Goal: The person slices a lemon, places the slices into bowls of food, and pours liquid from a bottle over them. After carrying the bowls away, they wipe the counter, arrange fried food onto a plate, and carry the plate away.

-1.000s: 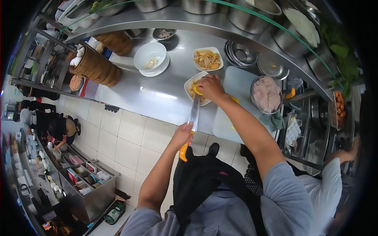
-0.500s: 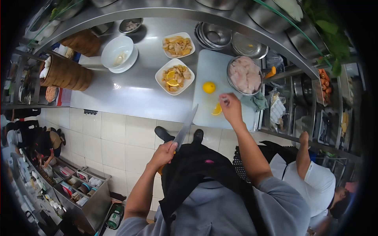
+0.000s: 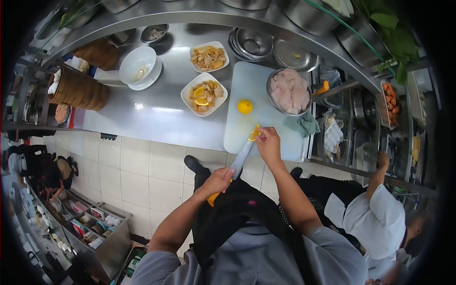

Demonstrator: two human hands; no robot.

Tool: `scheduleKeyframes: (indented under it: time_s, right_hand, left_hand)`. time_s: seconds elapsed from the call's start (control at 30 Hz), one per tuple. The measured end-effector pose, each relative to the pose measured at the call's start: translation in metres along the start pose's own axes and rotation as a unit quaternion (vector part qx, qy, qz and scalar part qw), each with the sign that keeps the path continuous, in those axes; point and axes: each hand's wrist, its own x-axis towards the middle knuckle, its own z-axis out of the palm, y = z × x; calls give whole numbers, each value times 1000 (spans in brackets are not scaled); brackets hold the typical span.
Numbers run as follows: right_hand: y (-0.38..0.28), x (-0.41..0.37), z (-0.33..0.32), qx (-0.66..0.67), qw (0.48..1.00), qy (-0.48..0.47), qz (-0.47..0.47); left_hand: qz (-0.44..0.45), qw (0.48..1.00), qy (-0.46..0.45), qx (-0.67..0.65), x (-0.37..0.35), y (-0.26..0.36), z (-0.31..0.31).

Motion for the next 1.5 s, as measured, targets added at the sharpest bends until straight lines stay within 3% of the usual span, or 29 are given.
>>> scheduleKeyframes:
  time_s: [0.1,0.2,0.33,0.5,0.67,0.97,1.03,1.2,1.27,1.43,1.47,1.5]
  right_hand:
    - [-25,14,4,34,999,-11,-1]
    - [-74,46,16,61,995,-37,-64]
    - [-120,113,61,-21,983,-78,-165]
    - [-109,172,114,-103,968,-127,-192]
    - [-107,178,114,-122,958,-169,-199]
    - [-102,172,98,-59,966,-171,-185]
    - [-95,168,66,-22,977,-89,-195]
    - [-42,123,17,-174,968,-107,-147]
    - [-29,108,20,-200,953,-131,-187]
    - [-20,69,-3,-42,980,-116,-153]
    - [-9,54,-2,145,978,-114,-99]
    - [2,41,-1,326,938,-107,-38]
  left_hand:
    - [2,999,13,-31,-12,10,-11]
    - [8,996,63,-56,-33,30,-33]
    - [31,982,133,-127,-28,63,-72]
    - [17,962,128,-241,12,70,-101]
    - [-14,959,126,-253,3,60,-87]
    - [-29,980,121,-156,-65,21,-66]
    - [-38,989,119,-79,-81,30,-66]
    - [-32,989,136,46,-80,15,-49]
    - [76,950,222,204,-62,-2,-39]
    - [60,903,277,322,-45,38,-19]
    - [38,891,280,357,-41,43,-14]
    - [34,893,278,353,-36,43,-9]
